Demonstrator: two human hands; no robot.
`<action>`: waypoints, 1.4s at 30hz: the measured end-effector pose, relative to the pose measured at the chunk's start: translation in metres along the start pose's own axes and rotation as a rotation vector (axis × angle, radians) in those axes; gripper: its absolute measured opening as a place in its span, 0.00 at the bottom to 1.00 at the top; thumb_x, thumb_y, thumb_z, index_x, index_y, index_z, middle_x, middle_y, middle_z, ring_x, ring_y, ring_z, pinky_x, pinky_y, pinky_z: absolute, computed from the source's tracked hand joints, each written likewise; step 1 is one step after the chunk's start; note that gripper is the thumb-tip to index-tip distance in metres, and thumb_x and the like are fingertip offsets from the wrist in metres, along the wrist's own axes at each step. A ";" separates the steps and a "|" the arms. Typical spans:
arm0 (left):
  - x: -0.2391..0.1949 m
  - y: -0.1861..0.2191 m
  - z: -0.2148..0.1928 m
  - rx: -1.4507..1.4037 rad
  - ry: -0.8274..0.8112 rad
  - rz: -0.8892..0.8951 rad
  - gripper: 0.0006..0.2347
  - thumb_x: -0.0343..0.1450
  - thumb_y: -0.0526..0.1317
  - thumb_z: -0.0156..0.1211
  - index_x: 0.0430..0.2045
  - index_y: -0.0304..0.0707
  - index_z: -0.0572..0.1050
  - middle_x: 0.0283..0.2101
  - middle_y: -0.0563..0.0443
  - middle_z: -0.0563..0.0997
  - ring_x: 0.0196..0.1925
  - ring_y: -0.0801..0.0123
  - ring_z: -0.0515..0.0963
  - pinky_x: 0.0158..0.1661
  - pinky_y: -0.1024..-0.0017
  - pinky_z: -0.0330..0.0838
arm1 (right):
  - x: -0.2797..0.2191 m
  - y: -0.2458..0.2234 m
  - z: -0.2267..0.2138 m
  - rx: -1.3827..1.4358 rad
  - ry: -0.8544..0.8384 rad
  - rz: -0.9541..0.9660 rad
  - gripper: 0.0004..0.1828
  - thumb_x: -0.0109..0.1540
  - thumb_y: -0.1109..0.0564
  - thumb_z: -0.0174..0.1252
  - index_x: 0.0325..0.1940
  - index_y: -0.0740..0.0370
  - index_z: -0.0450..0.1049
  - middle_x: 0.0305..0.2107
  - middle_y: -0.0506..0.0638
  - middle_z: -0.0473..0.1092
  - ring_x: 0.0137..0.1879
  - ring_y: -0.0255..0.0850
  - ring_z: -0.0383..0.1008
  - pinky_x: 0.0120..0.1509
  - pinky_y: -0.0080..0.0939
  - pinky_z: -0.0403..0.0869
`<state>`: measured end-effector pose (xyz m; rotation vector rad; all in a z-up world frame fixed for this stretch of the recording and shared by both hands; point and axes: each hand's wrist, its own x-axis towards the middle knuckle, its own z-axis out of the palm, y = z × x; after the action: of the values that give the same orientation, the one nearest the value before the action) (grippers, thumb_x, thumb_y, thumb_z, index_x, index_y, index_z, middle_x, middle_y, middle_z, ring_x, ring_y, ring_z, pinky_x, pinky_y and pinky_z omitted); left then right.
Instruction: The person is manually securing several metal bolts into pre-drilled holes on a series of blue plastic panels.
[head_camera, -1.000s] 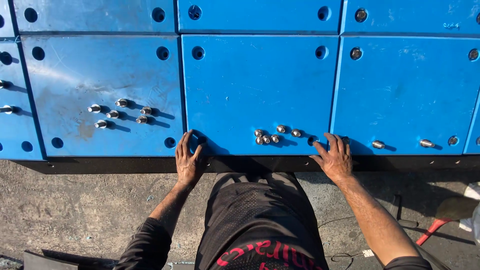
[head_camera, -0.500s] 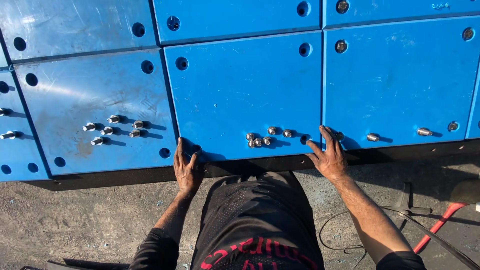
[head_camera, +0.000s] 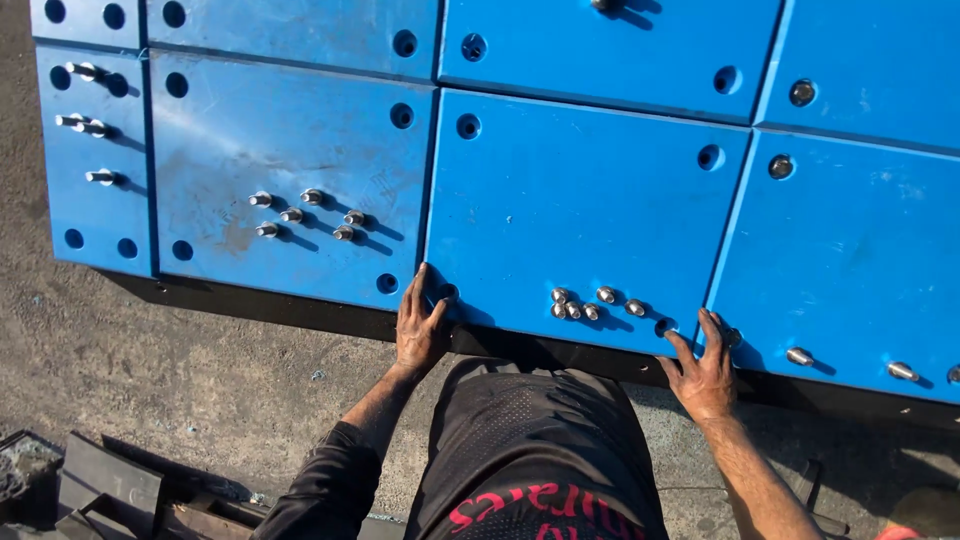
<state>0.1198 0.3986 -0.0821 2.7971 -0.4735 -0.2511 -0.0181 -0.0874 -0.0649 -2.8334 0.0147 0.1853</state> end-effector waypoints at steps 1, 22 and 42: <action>-0.002 0.001 -0.001 -0.010 -0.005 0.009 0.17 0.66 0.30 0.68 0.48 0.50 0.76 0.79 0.41 0.47 0.78 0.47 0.56 0.70 0.54 0.65 | -0.002 -0.001 -0.001 0.009 0.010 0.023 0.29 0.54 0.48 0.73 0.56 0.49 0.72 0.69 0.62 0.49 0.81 0.62 0.50 0.79 0.63 0.67; -0.011 -0.018 -0.027 -0.109 0.059 0.027 0.25 0.66 0.45 0.71 0.59 0.59 0.71 0.76 0.44 0.51 0.77 0.50 0.50 0.68 0.43 0.54 | -0.014 0.002 0.011 -0.197 -0.168 0.077 0.32 0.62 0.43 0.70 0.66 0.46 0.65 0.73 0.60 0.44 0.87 0.62 0.44 0.83 0.67 0.66; -0.019 -0.025 -0.009 -0.090 0.057 0.123 0.21 0.69 0.37 0.67 0.56 0.63 0.75 0.77 0.43 0.54 0.80 0.52 0.52 0.70 0.47 0.53 | -0.011 -0.018 0.005 -0.224 -0.141 0.123 0.28 0.61 0.43 0.72 0.63 0.45 0.72 0.74 0.60 0.45 0.85 0.62 0.46 0.75 0.63 0.74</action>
<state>0.1116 0.4302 -0.0796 2.6679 -0.6029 -0.1611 -0.0294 -0.0692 -0.0626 -3.0357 0.1462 0.4388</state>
